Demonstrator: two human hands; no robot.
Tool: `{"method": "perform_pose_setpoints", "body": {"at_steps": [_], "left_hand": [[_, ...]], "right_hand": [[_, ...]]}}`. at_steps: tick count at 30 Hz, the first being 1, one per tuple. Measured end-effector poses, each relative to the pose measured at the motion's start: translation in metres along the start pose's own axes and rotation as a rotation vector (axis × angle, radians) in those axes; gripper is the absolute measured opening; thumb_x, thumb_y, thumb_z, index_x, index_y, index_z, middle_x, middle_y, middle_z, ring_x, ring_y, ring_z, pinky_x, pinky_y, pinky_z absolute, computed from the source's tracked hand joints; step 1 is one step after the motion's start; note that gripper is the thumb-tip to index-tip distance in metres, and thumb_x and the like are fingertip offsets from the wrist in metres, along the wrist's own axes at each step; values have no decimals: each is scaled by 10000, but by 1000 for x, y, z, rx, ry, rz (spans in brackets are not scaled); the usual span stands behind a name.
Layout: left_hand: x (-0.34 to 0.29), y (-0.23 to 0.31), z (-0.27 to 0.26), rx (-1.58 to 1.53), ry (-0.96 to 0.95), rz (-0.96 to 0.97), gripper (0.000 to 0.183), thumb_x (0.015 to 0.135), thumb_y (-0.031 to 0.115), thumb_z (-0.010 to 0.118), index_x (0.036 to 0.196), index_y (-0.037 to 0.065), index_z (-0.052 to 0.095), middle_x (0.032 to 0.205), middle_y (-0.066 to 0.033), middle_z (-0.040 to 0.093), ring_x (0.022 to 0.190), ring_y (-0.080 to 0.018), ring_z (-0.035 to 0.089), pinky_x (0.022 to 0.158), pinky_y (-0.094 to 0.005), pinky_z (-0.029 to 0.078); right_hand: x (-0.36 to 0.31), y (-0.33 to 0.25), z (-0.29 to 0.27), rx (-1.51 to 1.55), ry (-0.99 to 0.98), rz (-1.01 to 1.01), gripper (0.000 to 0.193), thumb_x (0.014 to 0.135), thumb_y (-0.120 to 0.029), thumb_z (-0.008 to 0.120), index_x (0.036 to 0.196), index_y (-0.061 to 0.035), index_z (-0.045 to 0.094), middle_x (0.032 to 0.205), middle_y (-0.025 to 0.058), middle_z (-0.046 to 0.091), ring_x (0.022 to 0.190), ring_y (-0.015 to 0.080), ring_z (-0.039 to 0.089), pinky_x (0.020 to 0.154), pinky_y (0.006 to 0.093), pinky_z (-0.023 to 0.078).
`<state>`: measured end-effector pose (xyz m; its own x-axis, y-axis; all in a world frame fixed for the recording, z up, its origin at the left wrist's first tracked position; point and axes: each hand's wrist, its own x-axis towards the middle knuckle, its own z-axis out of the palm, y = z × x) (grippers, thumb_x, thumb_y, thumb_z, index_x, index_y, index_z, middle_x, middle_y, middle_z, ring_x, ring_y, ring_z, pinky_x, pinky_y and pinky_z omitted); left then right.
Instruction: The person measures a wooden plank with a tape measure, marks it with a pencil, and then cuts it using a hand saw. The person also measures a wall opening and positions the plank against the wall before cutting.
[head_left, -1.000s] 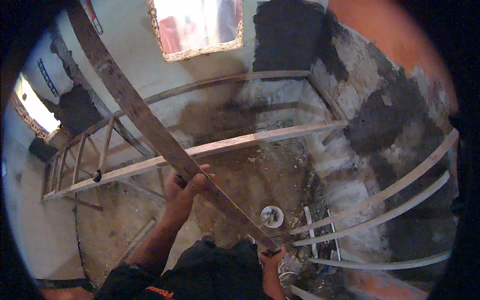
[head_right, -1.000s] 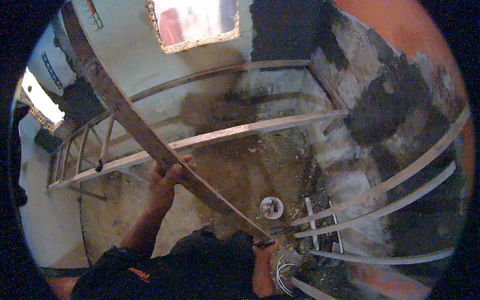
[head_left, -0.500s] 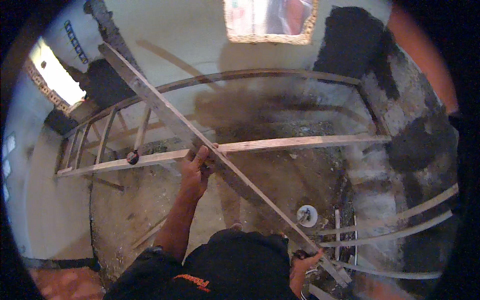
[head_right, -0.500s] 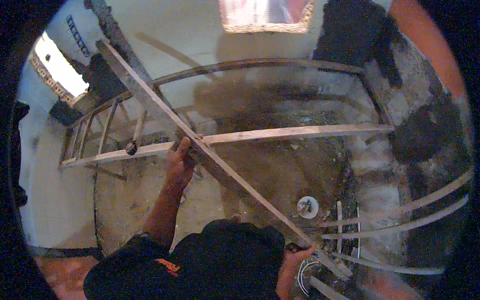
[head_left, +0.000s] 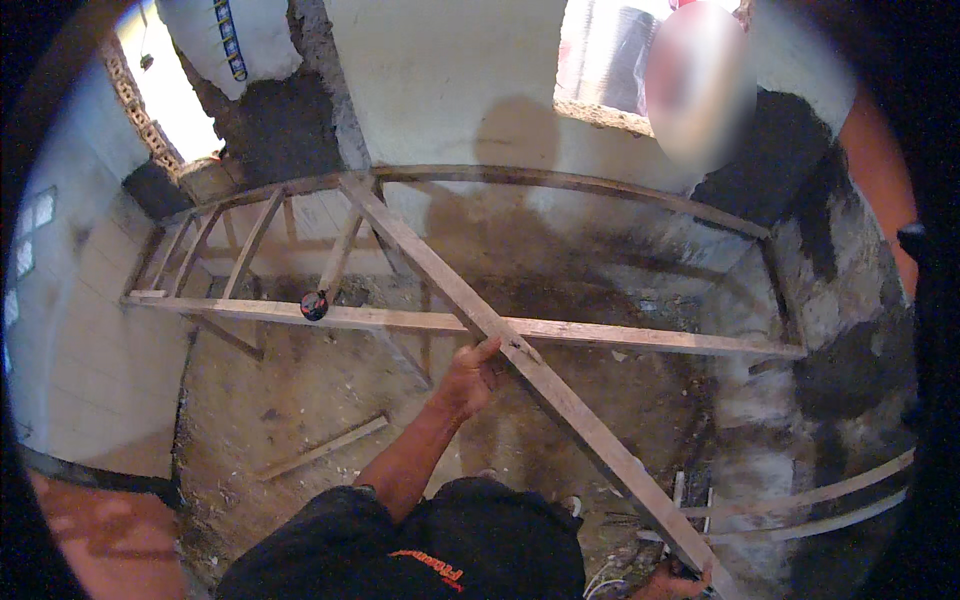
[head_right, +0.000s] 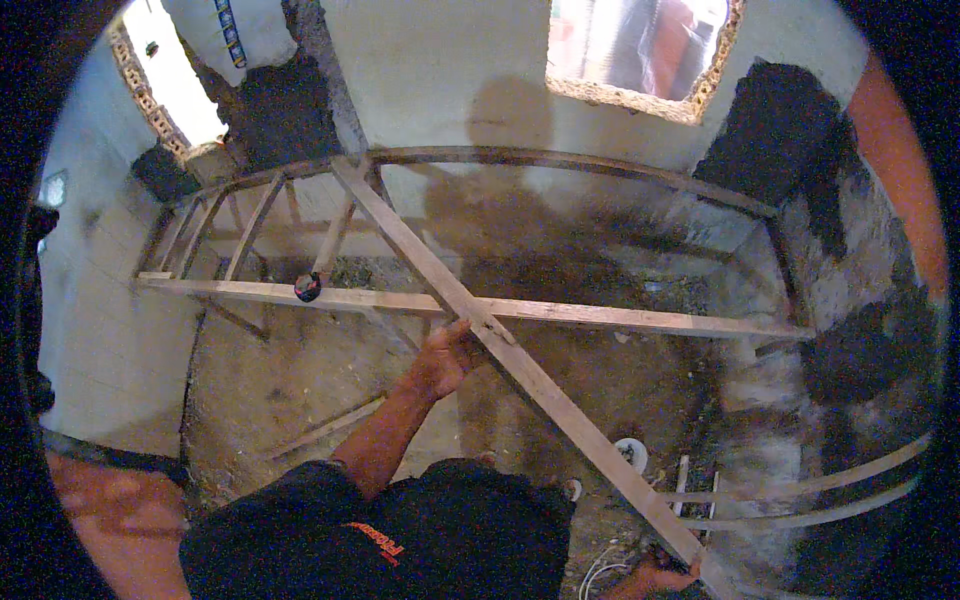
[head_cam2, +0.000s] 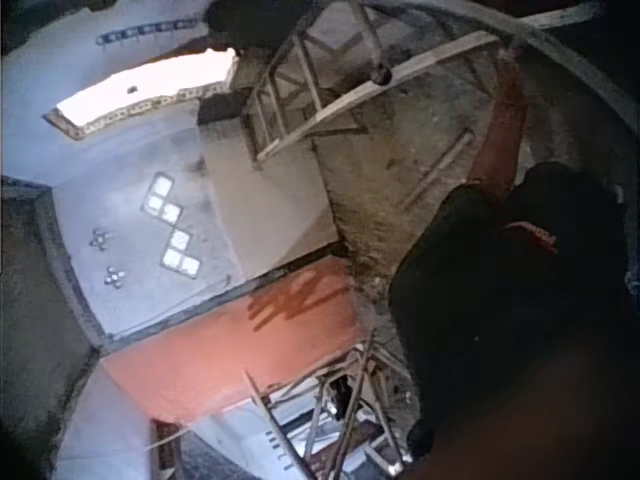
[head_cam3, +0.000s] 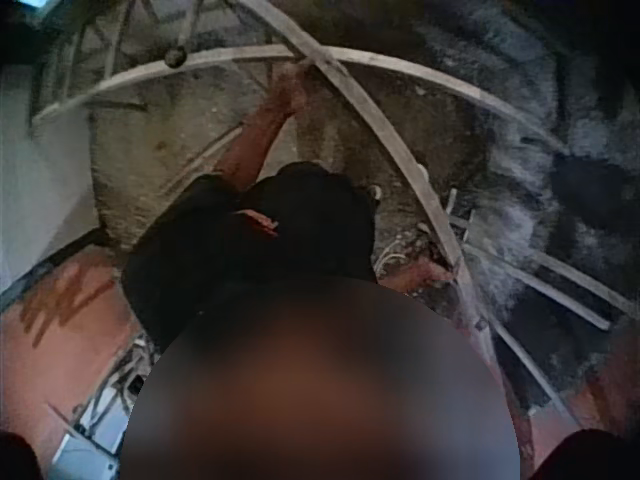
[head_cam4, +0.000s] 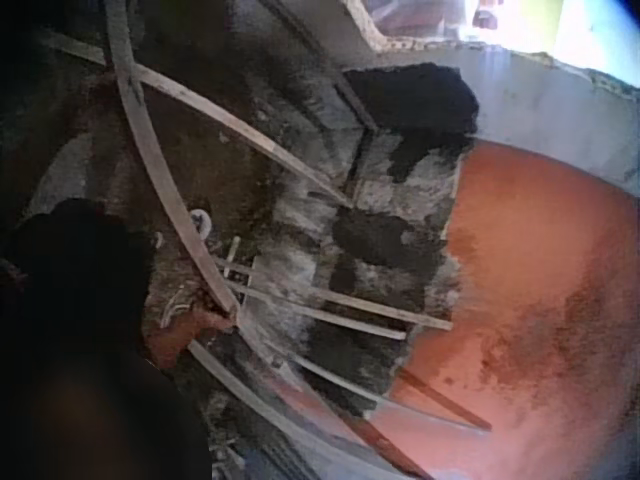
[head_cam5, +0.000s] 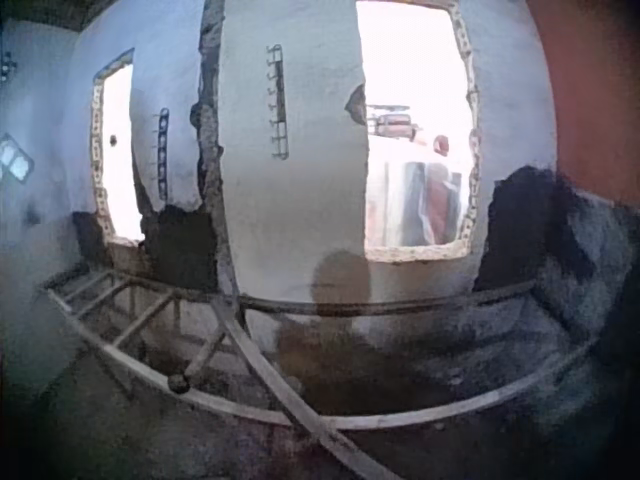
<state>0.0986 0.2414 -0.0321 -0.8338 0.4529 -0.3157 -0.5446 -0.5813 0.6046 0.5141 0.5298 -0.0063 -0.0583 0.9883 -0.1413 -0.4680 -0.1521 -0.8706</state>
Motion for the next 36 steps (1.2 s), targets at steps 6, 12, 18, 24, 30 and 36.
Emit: {"method": "perform_pose_setpoints", "body": {"at_steps": [6,12,18,24,30,36], "left_hand": [[16,-33,-14,196,160,58,310,905,282,713,1092,43,652,1028,-65,693,933,-210,678,817,-373,559],[11,-38,3,663,362,87,575,820,534,781,982,-6,666,880,-75,678,765,-168,629,693,-340,523],[17,-50,15,610,280,-22,727,785,682,747,953,-20,663,813,-75,665,736,-167,627,655,-349,524],[62,-74,30,417,131,-203,733,801,670,737,1015,-26,654,965,-107,670,853,-193,656,772,-391,573],[94,-80,94,194,-152,-384,609,971,561,568,1231,10,578,1130,-149,667,1001,-300,673,874,-456,572],[105,-130,144,470,-205,-517,512,991,454,592,1235,6,561,1050,-137,676,896,-235,689,759,-382,593]], "right_hand": [[9,-19,44,-164,48,-129,609,870,-554,595,1199,-42,605,1164,119,649,972,255,611,799,400,498],[16,-31,64,-280,77,-227,618,883,-553,593,1217,-34,597,1178,127,645,1004,267,611,836,407,500],[26,-47,71,-338,107,-308,627,895,-552,591,1236,-26,589,1191,135,641,1035,279,611,872,414,502],[38,-90,63,-322,168,-421,636,908,-551,589,1255,-18,580,1205,143,637,1067,291,611,909,422,505],[86,-146,100,-60,175,-428,646,933,-575,537,1267,-27,605,1246,160,622,1176,331,569,1083,494,403],[159,-199,163,-151,143,-609,681,940,-488,613,1310,78,532,1268,196,595,1181,325,569,1039,482,449]]}}
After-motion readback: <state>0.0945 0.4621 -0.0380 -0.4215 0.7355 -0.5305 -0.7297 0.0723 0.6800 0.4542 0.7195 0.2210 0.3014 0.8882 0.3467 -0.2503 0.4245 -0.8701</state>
